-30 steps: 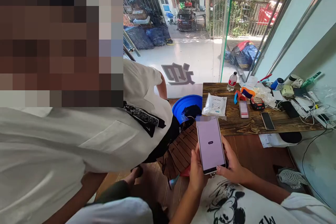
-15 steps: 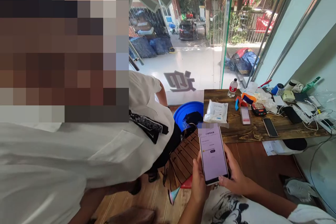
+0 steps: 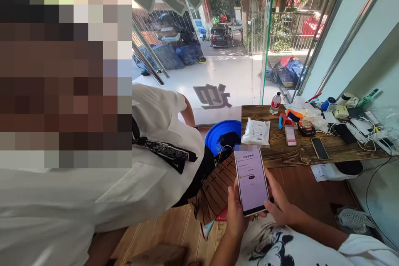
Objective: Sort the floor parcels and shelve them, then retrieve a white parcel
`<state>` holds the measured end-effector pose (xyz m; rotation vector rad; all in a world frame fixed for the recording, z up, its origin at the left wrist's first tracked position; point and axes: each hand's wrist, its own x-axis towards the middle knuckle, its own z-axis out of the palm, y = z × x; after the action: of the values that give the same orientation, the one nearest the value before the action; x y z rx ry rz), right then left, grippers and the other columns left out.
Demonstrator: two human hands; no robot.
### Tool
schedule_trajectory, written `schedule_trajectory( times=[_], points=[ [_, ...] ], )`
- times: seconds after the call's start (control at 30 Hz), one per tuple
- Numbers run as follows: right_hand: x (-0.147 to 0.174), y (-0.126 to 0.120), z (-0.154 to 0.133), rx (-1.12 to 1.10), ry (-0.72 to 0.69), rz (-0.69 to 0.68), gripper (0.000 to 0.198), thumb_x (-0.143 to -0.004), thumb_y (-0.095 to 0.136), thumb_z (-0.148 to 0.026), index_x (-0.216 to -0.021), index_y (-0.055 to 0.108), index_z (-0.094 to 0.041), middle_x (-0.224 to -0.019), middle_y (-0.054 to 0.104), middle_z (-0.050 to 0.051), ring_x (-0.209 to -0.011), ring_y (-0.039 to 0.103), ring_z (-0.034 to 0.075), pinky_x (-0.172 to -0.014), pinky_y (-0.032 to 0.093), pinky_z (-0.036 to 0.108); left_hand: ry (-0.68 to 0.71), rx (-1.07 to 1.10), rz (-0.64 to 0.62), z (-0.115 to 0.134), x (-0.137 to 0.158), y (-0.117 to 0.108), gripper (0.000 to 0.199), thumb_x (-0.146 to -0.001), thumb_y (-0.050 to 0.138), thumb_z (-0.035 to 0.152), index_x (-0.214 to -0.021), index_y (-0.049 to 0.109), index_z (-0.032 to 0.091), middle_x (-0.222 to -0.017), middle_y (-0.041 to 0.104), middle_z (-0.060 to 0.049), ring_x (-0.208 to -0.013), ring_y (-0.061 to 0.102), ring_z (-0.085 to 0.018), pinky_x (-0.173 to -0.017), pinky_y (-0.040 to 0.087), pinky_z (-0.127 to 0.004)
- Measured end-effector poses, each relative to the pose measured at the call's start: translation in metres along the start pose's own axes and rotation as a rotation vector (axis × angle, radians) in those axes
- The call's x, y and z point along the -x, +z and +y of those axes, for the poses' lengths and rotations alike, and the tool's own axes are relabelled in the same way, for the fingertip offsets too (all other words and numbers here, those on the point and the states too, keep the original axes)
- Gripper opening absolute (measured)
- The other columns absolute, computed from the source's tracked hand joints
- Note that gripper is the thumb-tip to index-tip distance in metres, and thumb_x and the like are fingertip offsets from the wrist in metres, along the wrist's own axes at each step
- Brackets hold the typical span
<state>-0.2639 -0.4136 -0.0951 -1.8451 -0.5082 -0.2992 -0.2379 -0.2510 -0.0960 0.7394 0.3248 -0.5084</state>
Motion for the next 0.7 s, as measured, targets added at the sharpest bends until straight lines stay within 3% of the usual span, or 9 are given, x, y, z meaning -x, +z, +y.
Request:
schedule_trajectory(
  times=[0.1,0.2,0.33,0.7],
  points=[
    [0.001,-0.004,0.006,0.209,-0.129,0.105,0.072,-0.107,0.023,-0.057,-0.166,0.004,-0.020,-0.162,0.027,0.016,-0.146,0.036,0.034,-0.115,0.042,0.050,0.004,-0.016,-0.051,0.001,0.001,0.003,0.060,-0.079,0.072,0.069,-0.126,0.071,0.032,-0.124,0.073,-0.007,-0.116,0.066,-0.037,-0.084,0.063,-0.047],
    [0.001,-0.006,0.012,0.358,-0.256,0.189,0.070,-0.105,0.024,-0.057,-0.164,0.021,-0.020,-0.157,0.029,0.015,-0.138,0.038,0.033,-0.107,0.046,0.049,-0.019,-0.011,-0.050,0.002,0.002,0.008,0.065,-0.074,0.076,0.071,-0.126,0.071,0.033,-0.124,0.073,-0.006,-0.113,0.067,-0.037,-0.079,0.065,-0.046],
    [0.003,-0.008,0.015,0.442,-0.323,0.266,0.063,-0.104,0.024,-0.052,-0.159,0.035,-0.023,-0.150,0.035,0.015,-0.130,0.042,0.035,-0.099,0.047,0.054,-0.030,-0.006,-0.093,0.002,0.004,0.011,0.074,-0.073,0.076,0.071,-0.135,0.065,0.033,-0.127,0.071,-0.007,-0.110,0.068,-0.037,-0.078,0.065,-0.047],
    [0.001,-0.016,-0.002,0.508,-0.209,0.336,0.055,-0.098,0.038,-0.045,-0.151,0.049,-0.035,-0.154,0.035,0.009,-0.127,0.041,0.039,-0.102,0.040,0.062,-0.001,0.097,0.035,-0.004,0.015,0.026,0.059,-0.086,0.066,0.059,-0.139,0.062,0.033,-0.133,0.069,-0.009,-0.115,0.067,-0.039,-0.078,0.066,-0.052]
  ],
)
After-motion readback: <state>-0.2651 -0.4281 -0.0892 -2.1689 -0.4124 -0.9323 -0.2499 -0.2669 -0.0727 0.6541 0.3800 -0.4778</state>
